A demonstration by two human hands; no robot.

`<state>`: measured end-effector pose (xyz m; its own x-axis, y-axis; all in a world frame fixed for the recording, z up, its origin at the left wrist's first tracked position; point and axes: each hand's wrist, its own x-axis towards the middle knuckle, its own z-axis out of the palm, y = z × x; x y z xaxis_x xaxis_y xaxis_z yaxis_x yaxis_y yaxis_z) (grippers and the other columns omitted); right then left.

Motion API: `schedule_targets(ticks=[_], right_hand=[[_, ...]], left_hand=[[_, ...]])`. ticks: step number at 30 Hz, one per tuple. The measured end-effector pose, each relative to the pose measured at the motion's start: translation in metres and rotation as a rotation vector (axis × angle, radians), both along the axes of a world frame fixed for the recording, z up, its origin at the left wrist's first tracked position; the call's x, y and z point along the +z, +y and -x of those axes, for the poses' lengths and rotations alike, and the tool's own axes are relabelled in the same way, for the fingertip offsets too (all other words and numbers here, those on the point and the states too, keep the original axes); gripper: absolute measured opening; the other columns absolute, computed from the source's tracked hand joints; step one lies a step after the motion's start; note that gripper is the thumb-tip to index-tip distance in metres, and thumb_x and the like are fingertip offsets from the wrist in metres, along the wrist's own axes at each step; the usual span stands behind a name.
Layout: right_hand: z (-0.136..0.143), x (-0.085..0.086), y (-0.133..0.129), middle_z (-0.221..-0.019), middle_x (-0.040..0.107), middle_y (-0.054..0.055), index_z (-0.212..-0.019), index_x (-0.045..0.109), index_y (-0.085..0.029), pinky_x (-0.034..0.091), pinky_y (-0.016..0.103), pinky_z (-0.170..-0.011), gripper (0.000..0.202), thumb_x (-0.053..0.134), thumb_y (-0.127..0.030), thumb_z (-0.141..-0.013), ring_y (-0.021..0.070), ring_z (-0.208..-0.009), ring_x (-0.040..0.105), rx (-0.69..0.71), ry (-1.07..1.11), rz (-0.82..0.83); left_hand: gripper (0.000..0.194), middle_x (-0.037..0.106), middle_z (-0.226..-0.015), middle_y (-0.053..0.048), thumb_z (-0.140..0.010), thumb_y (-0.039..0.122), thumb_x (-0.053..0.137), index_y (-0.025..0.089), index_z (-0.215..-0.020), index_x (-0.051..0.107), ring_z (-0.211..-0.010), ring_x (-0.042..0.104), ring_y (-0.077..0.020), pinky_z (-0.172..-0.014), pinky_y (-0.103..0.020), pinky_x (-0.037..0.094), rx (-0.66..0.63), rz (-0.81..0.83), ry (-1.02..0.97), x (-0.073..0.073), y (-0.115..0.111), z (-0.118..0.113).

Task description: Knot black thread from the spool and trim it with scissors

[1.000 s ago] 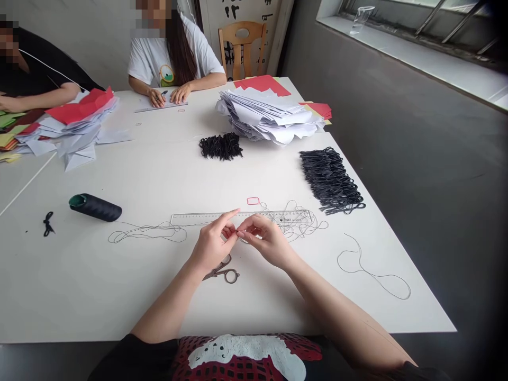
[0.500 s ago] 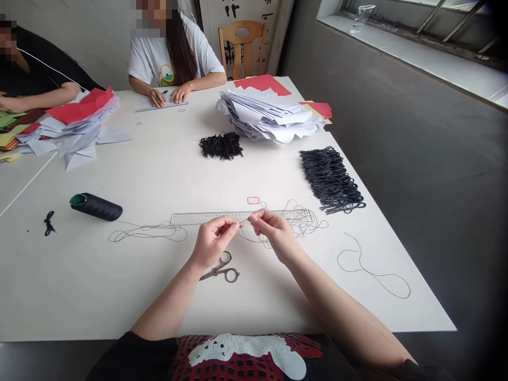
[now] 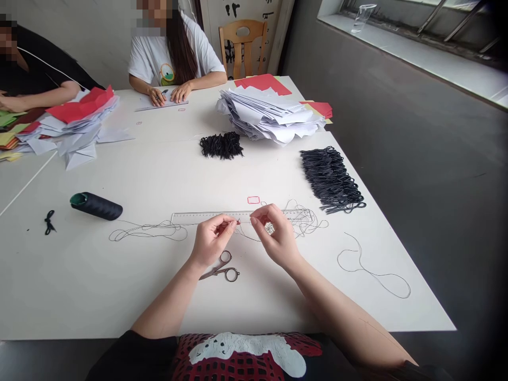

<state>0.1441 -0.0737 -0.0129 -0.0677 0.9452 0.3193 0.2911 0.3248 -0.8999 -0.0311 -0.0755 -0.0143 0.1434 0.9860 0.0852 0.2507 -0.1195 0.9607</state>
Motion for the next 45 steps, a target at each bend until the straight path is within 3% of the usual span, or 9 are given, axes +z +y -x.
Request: schedule_targets(ticks=[3,9,21,33,45], right_hand=[[0.002,-0.003,-0.003,-0.082,0.058,0.004,-0.087,0.057,-0.021,0.047,0.03,-0.066,0.01,0.05,-0.023,-0.092,0.0148,-0.072,0.053,0.058,-0.118,-0.121],[0.003,-0.012,-0.003,-0.093,0.062,0.007,-0.104,0.061,-0.021,0.05,0.03,-0.065,0.016,0.048,-0.021,-0.095,0.0147,-0.074,0.06,0.075,-0.266,-0.204],[0.001,-0.019,0.0,-0.084,0.068,0.005,-0.094,0.065,-0.02,0.042,0.031,-0.066,0.019,0.046,-0.018,-0.096,0.0147,-0.071,0.06,0.034,-0.512,-0.353],[0.001,-0.017,-0.001,-0.078,0.067,0.004,-0.088,0.061,-0.019,0.033,0.031,-0.063,0.019,0.044,-0.014,-0.095,0.015,-0.066,0.057,0.067,-0.684,-0.445],[0.0,-0.014,0.001,-0.068,0.06,0.0,-0.084,0.056,-0.02,0.035,0.028,-0.061,0.014,0.047,-0.011,-0.09,0.0125,-0.058,0.05,-0.002,-0.586,-0.48]], left_hand=[[0.022,0.055,-0.064,0.0,-0.091,0.033,0.055,0.017,-0.079,0.065,-0.057,0.045,-0.0115,-0.055,-0.025,0.037,-0.012,-0.052,0.067,0.0,0.0,0.0],[0.022,0.055,-0.063,0.0,-0.092,0.031,0.051,0.018,-0.078,0.062,-0.056,0.044,-0.0113,-0.054,-0.025,0.037,-0.046,-0.132,0.189,0.001,-0.002,-0.002],[0.019,0.062,-0.069,-0.001,-0.091,0.029,0.052,0.018,-0.079,0.063,-0.06,0.05,-0.0121,-0.059,-0.024,0.043,-0.044,-0.151,0.197,-0.002,-0.001,-0.003],[0.02,0.051,-0.059,0.002,-0.09,0.026,0.05,0.019,-0.072,0.055,-0.053,0.044,-0.0102,-0.053,-0.023,0.038,-0.049,-0.186,0.244,0.0,-0.002,-0.005],[0.015,0.047,-0.06,0.005,-0.087,0.018,0.049,0.02,-0.072,0.05,-0.053,0.04,-0.0095,-0.052,-0.022,0.035,-0.025,-0.203,0.256,-0.001,-0.002,-0.004]])
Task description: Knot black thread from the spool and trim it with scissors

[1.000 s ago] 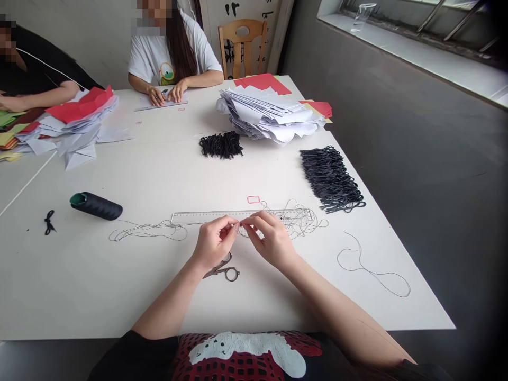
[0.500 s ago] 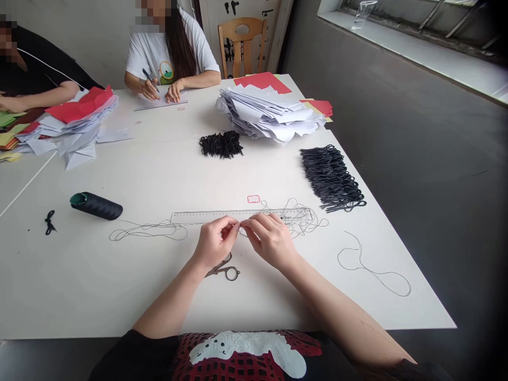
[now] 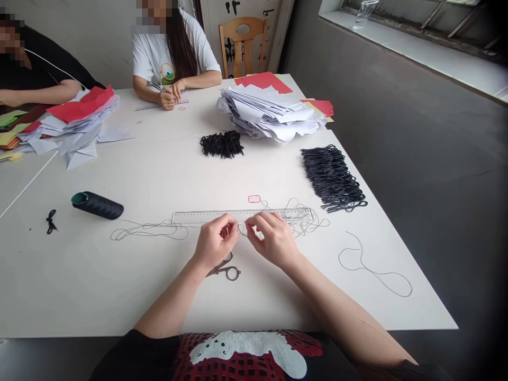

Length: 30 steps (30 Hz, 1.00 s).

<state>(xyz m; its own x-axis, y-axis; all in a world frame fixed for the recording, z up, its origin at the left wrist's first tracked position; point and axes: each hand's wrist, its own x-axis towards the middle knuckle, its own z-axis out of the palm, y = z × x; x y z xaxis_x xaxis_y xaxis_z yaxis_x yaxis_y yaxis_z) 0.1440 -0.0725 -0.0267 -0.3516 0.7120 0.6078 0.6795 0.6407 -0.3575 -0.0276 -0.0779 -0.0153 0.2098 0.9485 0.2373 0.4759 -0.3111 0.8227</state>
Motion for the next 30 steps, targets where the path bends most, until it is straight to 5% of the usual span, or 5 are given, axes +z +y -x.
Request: schedule_targets(ticks=[12,30], right_hand=[[-0.002,0.004,-0.0007,-0.071,0.057,0.0,-0.081,0.05,-0.02,0.044,0.024,-0.059,0.01,0.049,-0.012,-0.086,0.0113,-0.062,0.054,-0.006,0.274,0.184],[-0.0036,0.0025,-0.0008,-0.073,0.059,0.001,-0.082,0.052,-0.021,0.045,0.025,-0.058,0.008,0.049,-0.017,-0.089,0.0122,-0.063,0.055,0.012,0.334,0.284]], left_hand=[[0.017,0.051,-0.064,0.003,-0.09,0.023,0.05,0.019,-0.074,0.052,-0.057,0.043,-0.0097,-0.054,-0.023,0.035,-0.011,0.106,-0.125,0.0,-0.0008,0.0021],[0.017,0.029,-0.051,0.007,-0.088,0.031,0.056,0.019,-0.089,0.068,-0.048,0.027,-0.0093,-0.048,-0.024,0.026,-0.023,0.24,-0.18,-0.001,-0.0008,0.0047]])
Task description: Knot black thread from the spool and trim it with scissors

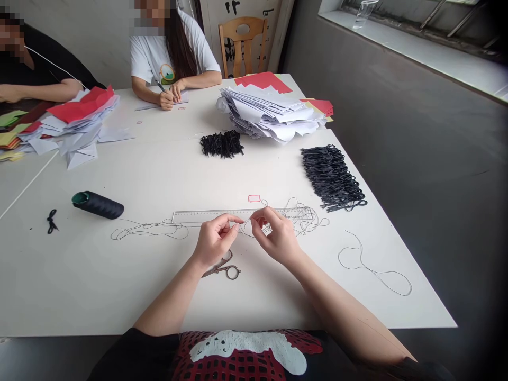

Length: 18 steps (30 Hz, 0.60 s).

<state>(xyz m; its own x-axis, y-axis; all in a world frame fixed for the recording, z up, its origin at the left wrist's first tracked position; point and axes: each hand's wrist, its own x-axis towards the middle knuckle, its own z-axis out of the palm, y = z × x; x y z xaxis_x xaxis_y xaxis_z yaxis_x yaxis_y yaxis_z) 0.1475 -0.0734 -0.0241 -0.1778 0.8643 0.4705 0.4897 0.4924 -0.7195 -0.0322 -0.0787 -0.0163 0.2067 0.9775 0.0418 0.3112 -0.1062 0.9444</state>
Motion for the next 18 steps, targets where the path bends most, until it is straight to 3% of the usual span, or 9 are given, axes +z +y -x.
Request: schedule_targets(ticks=[4,6,8,10,13,15,18], right_hand=[[0.002,0.004,-0.001,-0.09,0.066,0.006,-0.093,0.057,-0.021,0.049,0.03,-0.069,0.012,0.046,-0.024,-0.093,0.0152,-0.077,0.061,0.018,0.126,0.169],[0.004,0.006,-0.001,-0.115,0.064,0.009,-0.11,0.057,-0.023,0.05,0.034,-0.084,0.021,0.045,-0.03,-0.095,0.0181,-0.101,0.062,0.106,0.286,0.356],[0.005,0.007,-0.001,-0.125,0.06,0.009,-0.124,0.05,-0.025,0.048,0.036,-0.092,0.032,0.048,-0.036,-0.094,0.019,-0.114,0.058,0.24,0.438,0.558],[0.006,0.007,-0.002,-0.107,0.065,0.007,-0.125,0.048,-0.024,0.049,0.035,-0.086,0.036,0.051,-0.041,-0.092,0.0177,-0.099,0.062,0.322,0.485,0.703],[0.006,0.008,-0.001,-0.07,0.053,-0.002,-0.093,0.056,-0.02,0.042,0.027,-0.06,0.026,0.055,-0.046,-0.089,0.0111,-0.061,0.049,0.256,0.364,0.753],[0.005,0.01,-0.001,-0.062,0.042,-0.005,-0.074,0.05,-0.019,0.031,0.025,-0.052,0.032,0.056,-0.047,-0.088,0.0086,-0.054,0.036,0.165,0.299,0.716],[0.003,0.014,-0.001,-0.057,0.034,-0.006,-0.071,0.049,-0.019,0.025,0.024,-0.049,0.033,0.056,-0.047,-0.088,0.0081,-0.052,0.028,0.094,0.325,0.675]], left_hand=[[0.022,0.034,-0.053,0.005,-0.087,0.036,0.06,0.018,-0.08,0.07,-0.051,0.03,-0.0098,-0.051,-0.026,0.029,0.022,0.037,-0.071,0.001,0.002,-0.001],[0.022,0.038,-0.054,0.004,-0.087,0.036,0.061,0.018,-0.079,0.071,-0.052,0.033,-0.01,-0.052,-0.026,0.031,0.032,0.062,-0.138,0.003,0.003,-0.001],[0.022,0.042,-0.055,0.003,-0.087,0.036,0.061,0.018,-0.08,0.072,-0.052,0.034,-0.01,-0.052,-0.026,0.032,0.04,0.083,-0.195,0.004,0.004,0.0],[0.023,0.045,-0.056,0.002,-0.087,0.037,0.061,0.019,-0.082,0.073,-0.05,0.033,-0.0096,-0.05,-0.025,0.03,0.048,0.093,-0.216,0.004,0.005,0.001],[0.025,0.046,-0.055,0.002,-0.088,0.039,0.059,0.019,-0.085,0.074,-0.05,0.033,-0.0097,-0.051,-0.026,0.03,0.097,0.043,-0.15,0.005,0.006,0.005],[0.025,0.044,-0.054,0.003,-0.089,0.039,0.058,0.019,-0.087,0.074,-0.051,0.033,-0.0099,-0.051,-0.026,0.03,0.135,-0.02,-0.078,0.005,0.006,0.007],[0.025,0.039,-0.053,0.004,-0.09,0.038,0.057,0.019,-0.088,0.073,-0.05,0.03,-0.0096,-0.05,-0.026,0.027,0.178,-0.096,-0.013,0.006,0.007,0.011]])
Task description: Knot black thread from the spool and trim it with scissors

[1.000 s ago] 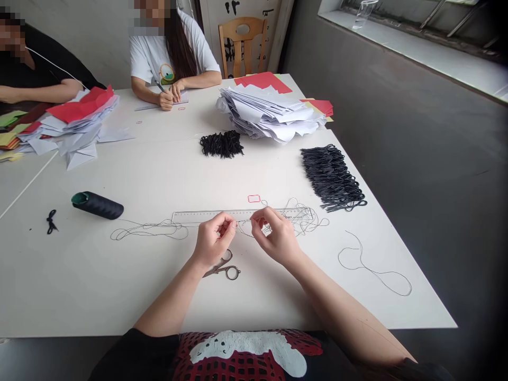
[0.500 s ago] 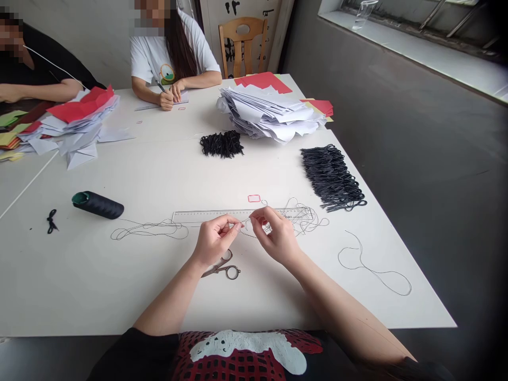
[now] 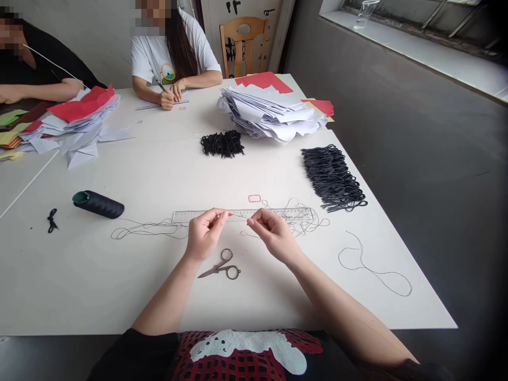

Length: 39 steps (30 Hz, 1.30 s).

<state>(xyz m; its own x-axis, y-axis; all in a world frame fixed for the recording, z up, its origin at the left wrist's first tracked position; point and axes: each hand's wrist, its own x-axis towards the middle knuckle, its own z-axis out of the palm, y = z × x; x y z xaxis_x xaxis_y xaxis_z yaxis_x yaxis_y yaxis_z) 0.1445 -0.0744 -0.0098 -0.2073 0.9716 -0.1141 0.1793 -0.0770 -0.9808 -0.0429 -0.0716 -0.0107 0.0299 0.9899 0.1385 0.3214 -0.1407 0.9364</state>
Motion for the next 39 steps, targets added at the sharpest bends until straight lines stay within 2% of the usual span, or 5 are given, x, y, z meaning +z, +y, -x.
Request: schedule_targets(ticks=[13,27,33,35,39], right_hand=[[-0.006,0.002,0.003,-0.053,0.024,-0.008,-0.075,0.056,-0.019,0.02,0.023,-0.044,0.032,0.06,-0.049,-0.085,0.0076,-0.048,0.021,-0.125,0.045,-0.052],[-0.007,0.004,0.003,-0.052,0.024,-0.008,-0.075,0.058,-0.018,0.021,0.023,-0.043,0.033,0.061,-0.05,-0.084,0.0074,-0.047,0.022,-0.124,0.039,-0.064],[-0.009,0.003,0.004,-0.054,0.031,-0.007,-0.078,0.059,-0.018,0.022,0.023,-0.044,0.032,0.06,-0.05,-0.085,0.0077,-0.048,0.025,-0.074,0.054,-0.062],[-0.009,0.002,0.004,-0.055,0.034,-0.006,-0.078,0.058,-0.018,0.023,0.023,-0.044,0.032,0.06,-0.049,-0.085,0.0078,-0.048,0.027,-0.055,0.047,-0.071],[-0.009,0.003,0.002,-0.054,0.036,-0.006,-0.078,0.057,-0.018,0.027,0.024,-0.048,0.027,0.057,-0.044,-0.088,0.0084,-0.049,0.031,-0.036,-0.057,-0.155]], left_hand=[[0.025,0.031,-0.052,0.005,-0.088,0.04,0.057,0.019,-0.082,0.069,-0.048,0.026,-0.0097,-0.047,-0.025,0.023,0.279,-0.14,0.008,0.008,0.01,0.023],[0.023,0.041,-0.056,0.004,-0.089,0.037,0.055,0.017,-0.082,0.066,-0.051,0.035,-0.0096,-0.049,-0.023,0.029,0.382,-0.217,0.064,0.01,0.017,0.038],[0.021,0.066,-0.078,-0.003,-0.087,0.027,0.053,0.015,-0.09,0.07,-0.065,0.056,-0.0152,-0.067,-0.03,0.044,0.754,-0.269,0.486,0.015,0.025,0.104],[0.018,0.067,-0.075,-0.005,-0.081,0.02,0.055,0.015,-0.087,0.071,-0.069,0.06,-0.021,-0.075,-0.039,0.046,0.975,-0.174,0.64,0.015,0.025,0.135],[0.016,0.065,-0.073,-0.007,-0.08,0.028,0.057,0.022,-0.084,0.071,-0.084,0.063,-0.0326,-0.074,-0.049,0.046,1.15,0.013,0.66,0.013,0.019,0.175]])
